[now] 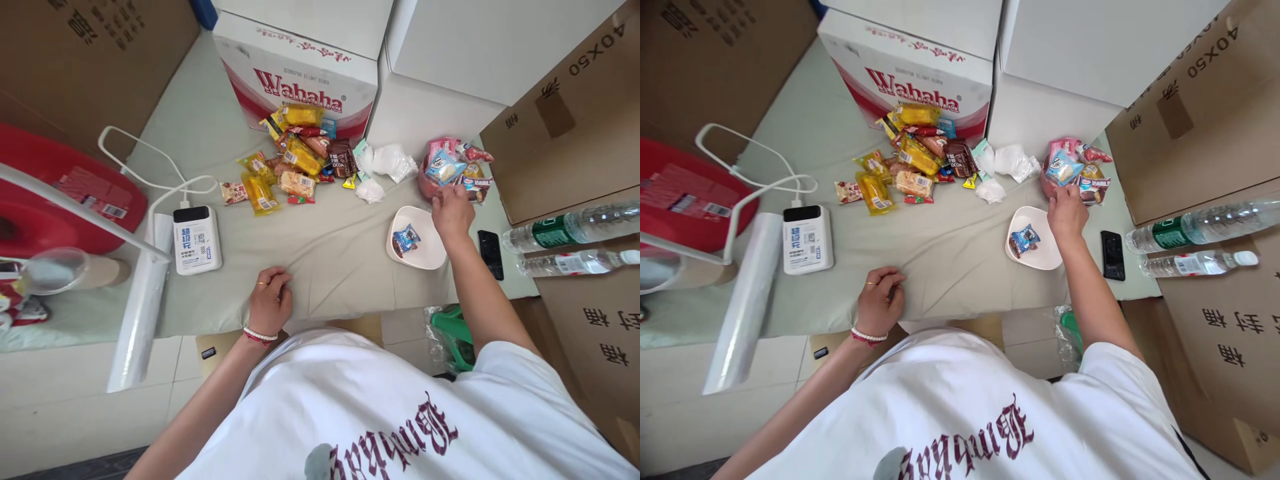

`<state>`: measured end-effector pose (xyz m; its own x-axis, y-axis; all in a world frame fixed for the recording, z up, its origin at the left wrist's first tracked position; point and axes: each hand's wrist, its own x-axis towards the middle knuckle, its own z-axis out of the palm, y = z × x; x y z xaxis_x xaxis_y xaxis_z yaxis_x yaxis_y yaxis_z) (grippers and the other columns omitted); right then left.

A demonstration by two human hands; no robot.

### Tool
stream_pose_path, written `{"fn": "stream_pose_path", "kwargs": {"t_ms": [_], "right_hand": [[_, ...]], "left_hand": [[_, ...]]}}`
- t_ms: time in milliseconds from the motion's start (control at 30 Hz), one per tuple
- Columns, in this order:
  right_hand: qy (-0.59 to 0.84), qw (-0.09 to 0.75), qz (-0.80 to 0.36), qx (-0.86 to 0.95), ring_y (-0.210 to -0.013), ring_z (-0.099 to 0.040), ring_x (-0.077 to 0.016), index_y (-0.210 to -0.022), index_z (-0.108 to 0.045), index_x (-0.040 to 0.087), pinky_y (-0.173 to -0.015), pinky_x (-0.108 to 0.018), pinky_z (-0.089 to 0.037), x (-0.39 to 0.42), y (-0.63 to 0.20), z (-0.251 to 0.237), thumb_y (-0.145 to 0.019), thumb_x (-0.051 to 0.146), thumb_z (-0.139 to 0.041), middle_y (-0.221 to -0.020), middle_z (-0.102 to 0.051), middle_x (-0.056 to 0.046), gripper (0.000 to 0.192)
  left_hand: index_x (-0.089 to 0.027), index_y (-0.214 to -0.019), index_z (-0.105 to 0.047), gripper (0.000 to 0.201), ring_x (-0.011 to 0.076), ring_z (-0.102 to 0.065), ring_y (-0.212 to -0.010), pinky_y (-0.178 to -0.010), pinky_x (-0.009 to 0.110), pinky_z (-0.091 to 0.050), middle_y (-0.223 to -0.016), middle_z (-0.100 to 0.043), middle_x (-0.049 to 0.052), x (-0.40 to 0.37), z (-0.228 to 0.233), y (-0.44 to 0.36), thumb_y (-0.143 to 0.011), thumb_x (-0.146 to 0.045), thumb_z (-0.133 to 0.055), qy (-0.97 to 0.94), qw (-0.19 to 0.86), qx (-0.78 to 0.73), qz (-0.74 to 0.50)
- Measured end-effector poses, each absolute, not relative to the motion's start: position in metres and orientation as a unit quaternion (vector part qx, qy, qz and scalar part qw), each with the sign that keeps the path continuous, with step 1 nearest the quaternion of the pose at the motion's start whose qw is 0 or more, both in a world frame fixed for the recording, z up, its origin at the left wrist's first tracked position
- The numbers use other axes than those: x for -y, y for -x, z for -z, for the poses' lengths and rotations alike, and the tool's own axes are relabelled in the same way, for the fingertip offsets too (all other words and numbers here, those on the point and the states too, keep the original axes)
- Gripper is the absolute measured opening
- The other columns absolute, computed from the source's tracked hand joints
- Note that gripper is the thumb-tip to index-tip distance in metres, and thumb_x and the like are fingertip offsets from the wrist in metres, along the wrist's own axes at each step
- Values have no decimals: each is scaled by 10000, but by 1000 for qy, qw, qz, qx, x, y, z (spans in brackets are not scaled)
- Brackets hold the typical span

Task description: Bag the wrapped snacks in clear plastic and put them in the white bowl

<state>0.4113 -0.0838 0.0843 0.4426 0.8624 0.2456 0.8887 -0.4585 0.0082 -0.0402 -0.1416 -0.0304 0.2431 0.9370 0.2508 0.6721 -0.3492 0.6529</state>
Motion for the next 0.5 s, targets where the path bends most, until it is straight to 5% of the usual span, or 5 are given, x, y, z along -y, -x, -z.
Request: {"fn": "stream_pose_path", "kwargs": {"t_ms": [200,500], "right_hand": [[854,-61,72,511,-1124,-654,-352,-1318,-644,106,-885,-435,-501,43,-433,-73,-1007,257,-529,-1276,-659,-249,364],[867,-80,50,490,-1133,-652,-337,-1263,-675,68,-927,-413,-487,88,-485,-63,-1004,286,-533,-1326,-638,-265,367]], "left_hand": [[-214,-954,-709,191,250,-680,-1066,-924,397,-588,-1180,-651,111,142,35,39,-877,-178,-538,-758,207,-536,-309],[-215,-953,-708,184,257,-679,-1050,-914,409,-587,-1171,-646,113,143,35,41,-874,-167,-549,-759,207,-530,-316]]}}
